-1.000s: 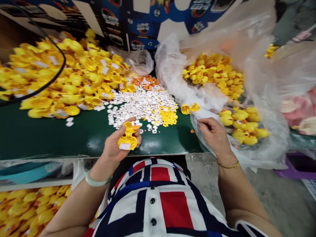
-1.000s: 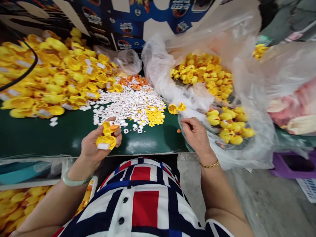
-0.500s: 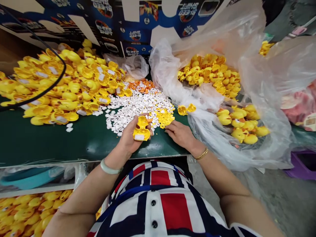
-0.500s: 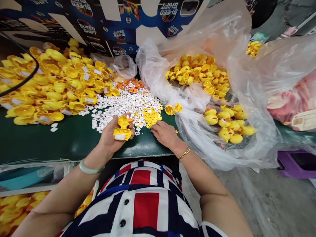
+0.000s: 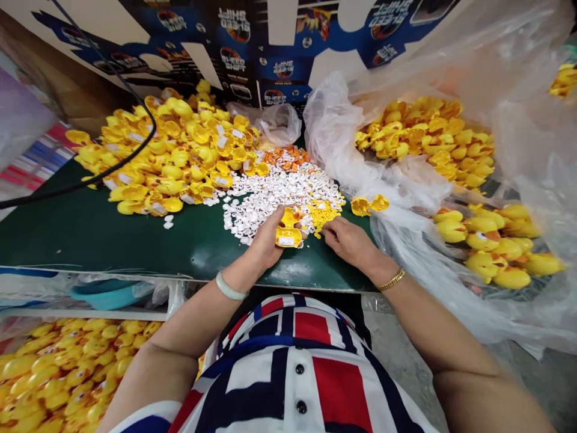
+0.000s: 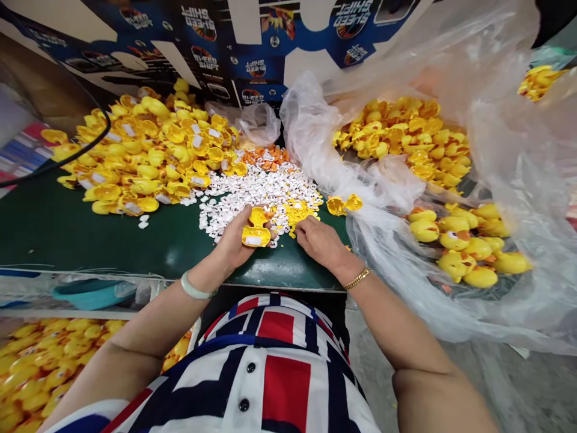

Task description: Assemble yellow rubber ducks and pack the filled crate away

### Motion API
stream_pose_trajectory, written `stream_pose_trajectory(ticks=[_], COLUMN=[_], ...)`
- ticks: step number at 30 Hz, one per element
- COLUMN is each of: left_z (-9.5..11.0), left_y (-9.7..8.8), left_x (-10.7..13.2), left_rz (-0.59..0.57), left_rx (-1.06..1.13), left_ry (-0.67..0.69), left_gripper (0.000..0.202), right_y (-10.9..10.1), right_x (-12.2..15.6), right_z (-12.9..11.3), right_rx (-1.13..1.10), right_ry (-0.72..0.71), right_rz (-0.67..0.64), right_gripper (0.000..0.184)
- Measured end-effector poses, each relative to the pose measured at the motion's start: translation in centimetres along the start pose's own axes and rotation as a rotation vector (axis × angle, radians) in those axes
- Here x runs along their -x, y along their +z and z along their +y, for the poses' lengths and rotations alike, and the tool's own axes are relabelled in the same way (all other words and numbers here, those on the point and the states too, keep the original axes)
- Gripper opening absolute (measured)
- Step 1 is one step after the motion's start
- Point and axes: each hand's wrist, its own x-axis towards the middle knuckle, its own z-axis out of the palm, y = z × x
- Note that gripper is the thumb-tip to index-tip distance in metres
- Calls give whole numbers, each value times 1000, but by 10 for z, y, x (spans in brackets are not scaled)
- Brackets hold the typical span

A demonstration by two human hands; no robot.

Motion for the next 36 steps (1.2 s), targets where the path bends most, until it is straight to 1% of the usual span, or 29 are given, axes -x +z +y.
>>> stream_pose_trajectory(ticks=[2,4,6,9,13,16,18,20,22,24,25,26,27,29,30,31,32,34,36], left_z=[-2,-5,-7,-10,-11,-11,-12,-13,-13,-12,-11,-10,-8,-5,-3,-3,-3,-3,-4], left_y=[2,5,6,7,7,8,9,11,13,13,12,11,9,5,3,1,-1,-2,-3], left_x=[1,1,2,3,6,9,10,12,13,14,15,16,17,19,19,20,21,21,22], left_rz=[42,87,140,172,173,192,204,221,226,204,182,160,142,119,114,113,108,97,99], left_rx=[23,57,87,103,103,121,124,118,118,118,115,109,101,87,85,88,92,105,114], left_ry=[28,53,68,58,2,-30,-37,-24,18,48,47,35,17,-10,-11,-7,-3,2,1], left_gripper=[37,33,29,27,23,20,20,21,22,21,21,22,24,27,28,29,29,28,29], right_y=[0,0,2,7,16,23,29,32,30,20,11,1,-10,-32,-40,-47,-52,-58,-61], right_x=[6,11,14,17,23,30,33,33,29,22,18,14,10,2,0,-1,0,7,21], right_z=[-15,-31,-43,-50,-48,-46,-48,-52,-56,-56,-51,-43,-31,1,18,35,48,63,59], right_rx=[-40,-36,19,68,66,22,-20,-119,-269,-373,-367,-309,-207,89,230,338,420,514,554], right_ry=[-126,-260,-361,-427,-421,-396,-382,-336,-250,-165,-129,-87,-40,73,119,157,181,197,188], right_rz=[122,177,167,123,95,86,102,161,204,175,157,154,172,250,263,259,215,120,77], right_gripper=[17,21,25,30,32,33,33,29,20,16,18,19,19,16,21,26,29,30,27])
